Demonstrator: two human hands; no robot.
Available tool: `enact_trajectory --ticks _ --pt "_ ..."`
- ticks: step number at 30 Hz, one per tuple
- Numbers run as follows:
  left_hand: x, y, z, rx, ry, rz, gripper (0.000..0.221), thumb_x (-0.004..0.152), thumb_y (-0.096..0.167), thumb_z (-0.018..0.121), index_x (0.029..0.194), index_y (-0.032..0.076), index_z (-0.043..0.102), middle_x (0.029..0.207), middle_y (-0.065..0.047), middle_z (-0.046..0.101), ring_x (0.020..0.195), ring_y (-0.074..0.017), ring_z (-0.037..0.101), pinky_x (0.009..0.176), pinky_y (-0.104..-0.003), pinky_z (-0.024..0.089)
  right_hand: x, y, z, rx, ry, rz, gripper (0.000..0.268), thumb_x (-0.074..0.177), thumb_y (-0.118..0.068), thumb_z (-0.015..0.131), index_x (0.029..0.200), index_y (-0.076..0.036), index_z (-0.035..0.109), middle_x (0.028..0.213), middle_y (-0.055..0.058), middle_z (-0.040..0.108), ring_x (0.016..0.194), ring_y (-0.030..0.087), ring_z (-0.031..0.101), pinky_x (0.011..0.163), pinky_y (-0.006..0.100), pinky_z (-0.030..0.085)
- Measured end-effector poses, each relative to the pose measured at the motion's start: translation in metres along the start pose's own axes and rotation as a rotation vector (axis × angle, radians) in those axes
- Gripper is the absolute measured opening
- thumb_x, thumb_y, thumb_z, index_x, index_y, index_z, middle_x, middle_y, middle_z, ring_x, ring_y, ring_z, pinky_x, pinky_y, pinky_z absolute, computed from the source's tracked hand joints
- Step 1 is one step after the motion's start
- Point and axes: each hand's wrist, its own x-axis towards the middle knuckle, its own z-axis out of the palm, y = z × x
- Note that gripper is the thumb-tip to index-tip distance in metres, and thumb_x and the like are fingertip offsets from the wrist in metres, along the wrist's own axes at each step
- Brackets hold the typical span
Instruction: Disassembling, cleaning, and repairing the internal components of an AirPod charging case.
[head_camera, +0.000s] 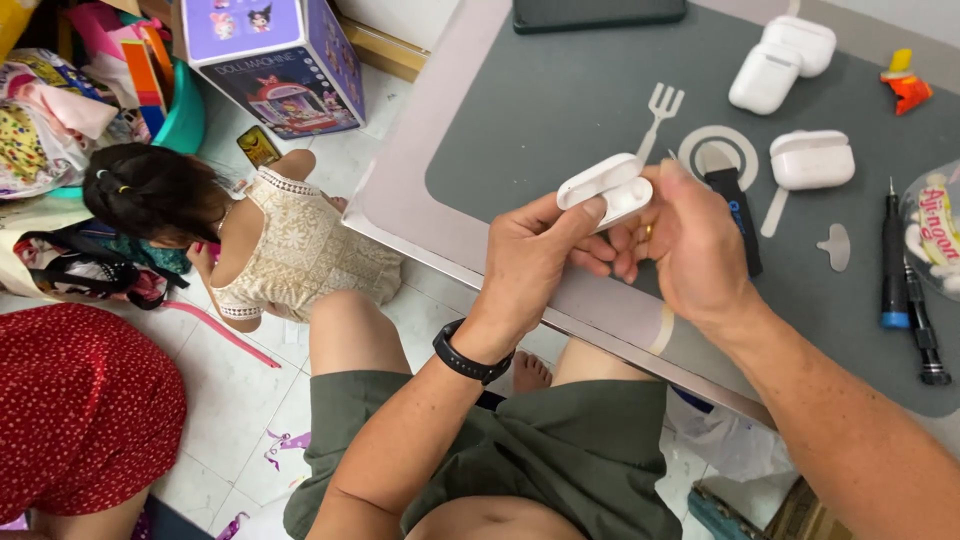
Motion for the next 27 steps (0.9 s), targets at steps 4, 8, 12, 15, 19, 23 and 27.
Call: enact_trajectory --ticks 4,8,12,15,19,23,27 --pt "0.01 -0.014 -0.015 -0.156 -0.098 -0.009 0.039 0.103 0.024 0.06 0.128 -0.005 0.064 0.077 -0.027 0.072 0.068 -0.0336 0.076 0.067 -0.039 0.065 0.002 0.02 -0.01 0.002 -0.077 -0.115 0.034 0.106 -0.027 0.048 0.103 0.003 0.062 0.068 0.028 0.063 0.057 0.033 0.07 0.047 0.042 0.062" --pt "0.006 -0.007 -0.03 -0.26 -0.208 0.098 0.045 0.107 0.019 0.052 0.147 -0.002 0.05 0.097 -0.026 0.073 0.082 -0.0334 0.076 0.072 -0.041 0.068 0.003 0.033 -0.017 -0.026 -0.128 -0.155 0.038 0.109 -0.032 0.046 0.112 0.003 0.061 0.073 0.029 0.066 0.063 0.034 0.073 0.051 0.043 0.065" --pt "0.009 -0.005 -0.042 -0.132 -0.294 0.224 0.045 0.107 0.013 0.057 0.15 0.004 0.05 0.091 -0.025 0.074 0.078 -0.0312 0.077 0.067 -0.04 0.069 -0.003 0.027 -0.011 -0.08 -0.18 -0.259 0.029 0.102 -0.015 0.057 0.112 0.012 0.06 0.077 0.033 0.068 0.064 0.038 0.074 0.051 0.047 0.065" --pt "0.005 -0.006 -0.044 -0.074 -0.341 0.294 0.047 0.105 0.015 0.06 0.151 0.006 0.05 0.089 -0.024 0.074 0.078 -0.0298 0.077 0.07 -0.04 0.069 -0.004 0.028 -0.015 -0.171 -0.181 -0.322 0.025 0.098 -0.005 0.064 0.112 0.016 0.061 0.078 0.032 0.07 0.065 0.036 0.075 0.053 0.046 0.065" --pt "0.005 -0.008 -0.047 0.1 -0.313 0.402 0.037 0.104 0.014 0.061 0.141 0.008 0.061 0.076 -0.02 0.074 0.071 -0.0266 0.078 0.07 -0.037 0.066 -0.011 0.028 -0.012 -0.141 -0.159 -0.288 0.021 0.099 -0.003 0.063 0.109 0.015 0.062 0.077 0.03 0.071 0.063 0.032 0.075 0.05 0.041 0.065" --pt "0.009 -0.01 -0.044 0.087 -0.207 0.361 0.03 0.102 0.016 0.065 0.131 0.011 0.068 0.065 -0.019 0.071 0.058 -0.0233 0.073 0.057 -0.032 0.062 -0.007 0.03 -0.007 -0.119 -0.182 -0.298 0.024 0.1 -0.006 0.063 0.111 0.016 0.062 0.077 0.029 0.071 0.063 0.03 0.075 0.05 0.041 0.066" --pt "0.011 -0.01 -0.041 0.138 -0.043 0.334 0.03 0.095 0.019 0.074 0.125 0.012 0.073 0.079 -0.011 0.071 0.052 -0.0117 0.063 0.046 -0.027 0.053 -0.005 0.029 -0.012 -0.178 -0.225 -0.338 0.022 0.097 -0.002 0.065 0.111 0.016 0.064 0.077 0.03 0.072 0.064 0.031 0.075 0.051 0.041 0.066"
